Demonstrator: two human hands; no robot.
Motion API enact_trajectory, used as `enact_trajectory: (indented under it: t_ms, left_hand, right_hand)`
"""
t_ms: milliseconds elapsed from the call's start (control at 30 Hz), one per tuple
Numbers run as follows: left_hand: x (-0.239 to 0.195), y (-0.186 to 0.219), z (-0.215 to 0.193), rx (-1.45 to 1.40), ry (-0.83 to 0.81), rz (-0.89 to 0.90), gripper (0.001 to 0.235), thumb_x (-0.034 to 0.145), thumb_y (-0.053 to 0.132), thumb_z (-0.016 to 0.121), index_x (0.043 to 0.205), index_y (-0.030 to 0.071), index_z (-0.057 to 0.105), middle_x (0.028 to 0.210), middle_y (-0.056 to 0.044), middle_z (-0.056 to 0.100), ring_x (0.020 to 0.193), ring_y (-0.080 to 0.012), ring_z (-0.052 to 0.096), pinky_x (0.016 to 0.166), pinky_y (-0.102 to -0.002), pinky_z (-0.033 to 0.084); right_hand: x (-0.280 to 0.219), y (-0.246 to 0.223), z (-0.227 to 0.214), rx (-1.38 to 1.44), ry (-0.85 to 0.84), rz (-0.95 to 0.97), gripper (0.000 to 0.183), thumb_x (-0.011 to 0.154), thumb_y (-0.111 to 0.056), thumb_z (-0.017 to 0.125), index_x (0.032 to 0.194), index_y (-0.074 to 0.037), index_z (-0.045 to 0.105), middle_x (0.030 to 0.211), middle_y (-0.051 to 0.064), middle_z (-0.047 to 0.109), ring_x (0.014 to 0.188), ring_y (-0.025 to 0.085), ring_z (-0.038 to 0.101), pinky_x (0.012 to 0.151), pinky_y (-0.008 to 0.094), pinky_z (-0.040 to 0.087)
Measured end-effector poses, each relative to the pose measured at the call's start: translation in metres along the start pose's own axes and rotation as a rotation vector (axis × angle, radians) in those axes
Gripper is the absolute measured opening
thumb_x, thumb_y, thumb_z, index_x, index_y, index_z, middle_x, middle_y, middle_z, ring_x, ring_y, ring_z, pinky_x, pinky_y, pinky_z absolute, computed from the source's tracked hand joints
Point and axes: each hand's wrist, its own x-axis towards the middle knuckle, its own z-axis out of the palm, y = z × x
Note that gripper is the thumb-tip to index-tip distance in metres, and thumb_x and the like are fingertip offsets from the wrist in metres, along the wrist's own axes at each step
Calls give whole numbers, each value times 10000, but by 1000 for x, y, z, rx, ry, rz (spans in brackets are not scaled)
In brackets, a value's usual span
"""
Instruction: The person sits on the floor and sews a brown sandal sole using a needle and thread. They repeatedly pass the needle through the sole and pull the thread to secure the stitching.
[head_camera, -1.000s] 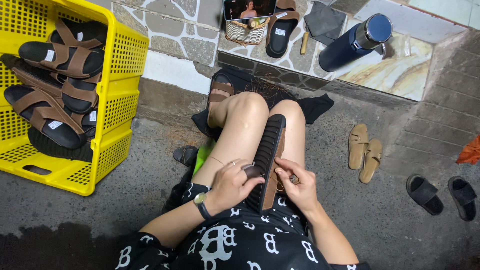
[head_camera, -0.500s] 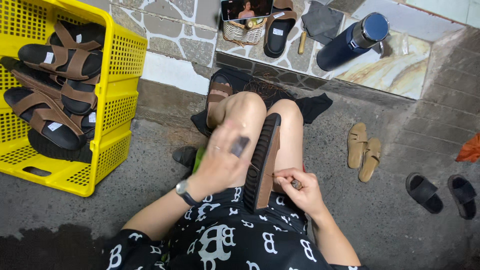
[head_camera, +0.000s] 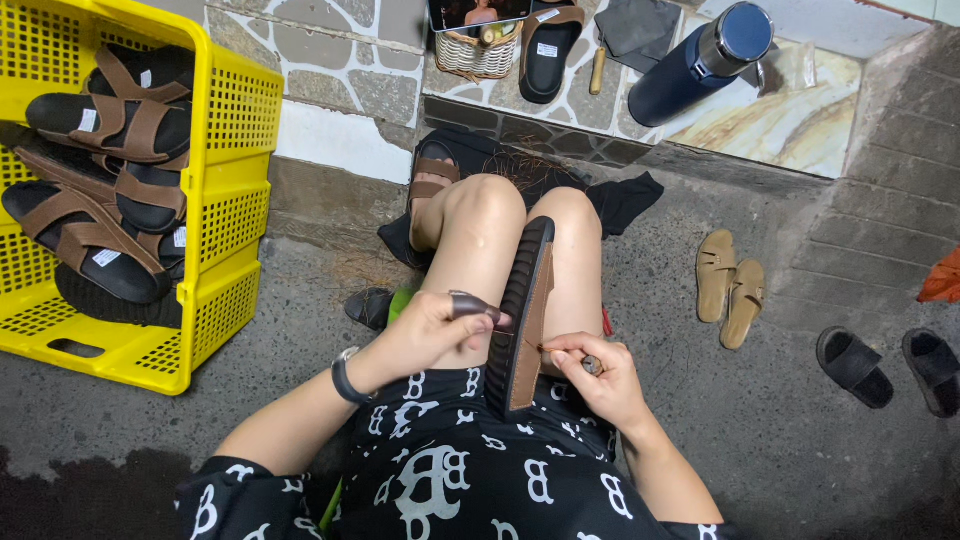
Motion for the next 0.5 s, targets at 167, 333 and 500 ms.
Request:
enact_trajectory:
  t_ms: [167, 333, 500]
  left_hand:
    - [-7, -42, -4, 1071, -114, 201, 346, 1028, 374, 540, 895, 81, 666, 887, -100, 677, 866, -316, 684, 747, -390, 533]
    - [5, -47, -11, 1005, -86, 305, 386, 905, 443, 689, 856, 67, 619, 841, -90, 585, 837, -319, 631, 739, -390, 526]
    - [5, -44, -13, 985, 35, 320, 433, 780, 518, 781, 777, 118, 615, 743, -37, 567, 756, -279, 647, 702, -370, 528]
  right_hand:
    - [1, 1, 1, -2, -15, 20, 139, 808, -27, 738, 898, -85, 827, 464, -13, 590, 464, 50, 471, 433, 229, 398]
    - [3, 4, 0, 11, -25, 32, 133, 806, -33, 746, 897, -83, 829, 468, -18, 593, 466, 51, 490, 452, 219, 413]
    - [9, 10, 7, 10, -41, 34, 124, 815, -43, 738, 882, -92, 830, 480, 1, 616, 482, 53, 496, 452, 235, 420]
